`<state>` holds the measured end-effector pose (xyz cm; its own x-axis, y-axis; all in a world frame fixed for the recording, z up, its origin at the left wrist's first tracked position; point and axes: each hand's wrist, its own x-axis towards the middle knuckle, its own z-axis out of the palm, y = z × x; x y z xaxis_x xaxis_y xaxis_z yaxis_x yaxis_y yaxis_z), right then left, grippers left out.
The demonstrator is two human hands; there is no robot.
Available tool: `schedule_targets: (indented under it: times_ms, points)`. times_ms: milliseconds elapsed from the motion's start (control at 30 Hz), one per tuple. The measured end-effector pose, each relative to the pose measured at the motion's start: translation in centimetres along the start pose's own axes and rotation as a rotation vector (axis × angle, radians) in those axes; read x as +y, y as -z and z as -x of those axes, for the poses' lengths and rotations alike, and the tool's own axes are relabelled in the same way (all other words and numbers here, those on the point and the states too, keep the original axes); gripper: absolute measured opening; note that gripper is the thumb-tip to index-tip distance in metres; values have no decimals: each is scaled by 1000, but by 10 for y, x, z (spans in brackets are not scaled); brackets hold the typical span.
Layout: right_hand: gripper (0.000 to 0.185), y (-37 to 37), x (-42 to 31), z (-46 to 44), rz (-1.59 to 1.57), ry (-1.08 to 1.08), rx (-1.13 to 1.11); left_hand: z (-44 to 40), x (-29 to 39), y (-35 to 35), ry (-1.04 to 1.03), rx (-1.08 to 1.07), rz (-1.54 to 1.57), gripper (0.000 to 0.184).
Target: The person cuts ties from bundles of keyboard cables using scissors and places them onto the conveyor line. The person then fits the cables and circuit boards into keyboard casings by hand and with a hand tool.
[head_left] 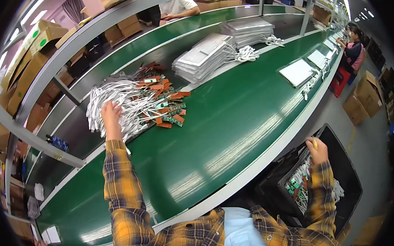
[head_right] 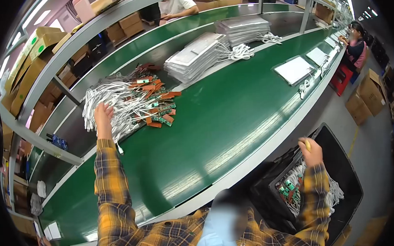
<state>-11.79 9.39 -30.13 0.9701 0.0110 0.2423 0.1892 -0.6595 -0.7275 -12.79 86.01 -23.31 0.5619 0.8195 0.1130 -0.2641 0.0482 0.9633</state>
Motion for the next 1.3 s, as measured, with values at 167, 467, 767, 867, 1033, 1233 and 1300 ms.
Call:
schedule_targets:
  times_ms: [167,467,767,867,1033,1233,1300]
  points:
    - [24,-60,-99,-99,-35,165,-201,49,-4,-68,7,-305,-260,32]
    - [40,-179,-187,-358,-117,-2,-76,46,-47,-208,405,-589,-79,65]
    - [62,-269,-178,-527,228,-35,18,-1,-70,-249,505,-515,-24,89]
    - [61,-285,-173,-545,235,-53,-1,-7,-78,-257,514,-522,-25,89]
    - [54,-289,-176,-552,115,-117,-85,-11,-89,-265,474,-541,-53,80]
    - [39,-283,-171,-544,-73,-138,-95,-8,-95,-273,402,-541,-59,65]
    - [35,-278,-171,-537,-149,-132,-73,-4,-95,-274,385,-492,-28,57]
